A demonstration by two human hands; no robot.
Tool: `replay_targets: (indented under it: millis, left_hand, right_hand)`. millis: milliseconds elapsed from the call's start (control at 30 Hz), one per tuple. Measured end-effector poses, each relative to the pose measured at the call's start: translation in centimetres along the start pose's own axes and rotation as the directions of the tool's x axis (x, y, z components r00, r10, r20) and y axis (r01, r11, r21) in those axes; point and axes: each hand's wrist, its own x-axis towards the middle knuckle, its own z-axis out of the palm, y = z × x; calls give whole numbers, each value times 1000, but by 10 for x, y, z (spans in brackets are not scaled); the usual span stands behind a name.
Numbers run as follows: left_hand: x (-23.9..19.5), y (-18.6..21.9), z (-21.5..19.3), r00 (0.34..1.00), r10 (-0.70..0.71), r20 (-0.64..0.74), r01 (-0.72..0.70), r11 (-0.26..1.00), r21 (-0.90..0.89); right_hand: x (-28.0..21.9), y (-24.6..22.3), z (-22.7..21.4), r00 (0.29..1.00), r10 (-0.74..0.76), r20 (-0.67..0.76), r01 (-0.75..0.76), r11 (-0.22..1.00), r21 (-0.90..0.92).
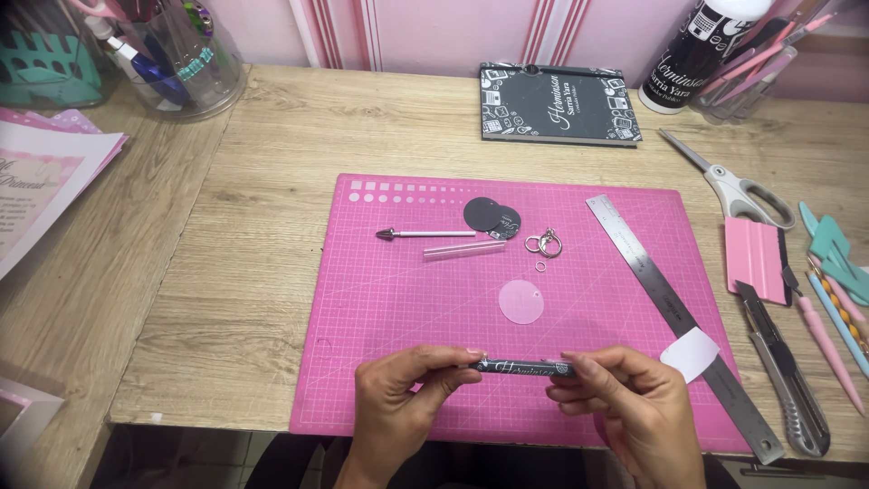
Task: The person assembles a keychain by inserting a metal rod into a cylindrical tube, attaching a metal ring, and using a pink tool to manipulate a small black circular piece. They then use a pink scraper to smooth the surface of the black piece.
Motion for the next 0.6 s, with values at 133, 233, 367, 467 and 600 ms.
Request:
replay_targets:
  millis: [133, 233, 367, 467, 600]
  left_hand:
    - [-1, -3, 0, 999, -25, 24, 26, 999, -34]
    - [-1, -1, 0, 995, -96, 29, 98, 991, -89]
    - [-3, -8, 2, 961, -275, -41, 266, 951, -157]
    - [-1, 0, 3, 933, -360, 6, 355, 917, -179]
    - [-5, 13, -15, 923, -363, 128, 371, 927, -46]
  right_hand:
    - [4, 5, -4, 999, 36, 27, -36, 999, 13]
    - [3, 10, -6, 999, -6, 33, 4, 999, 34]
    - [3, 6, -8, 987, -59, 146, 50, 996, 68]
    - [4, 10, -12, 1000, -15, 25, 15, 1000, 4]
    - [8, 3, -15, 997, -83, -11, 83, 996, -24]
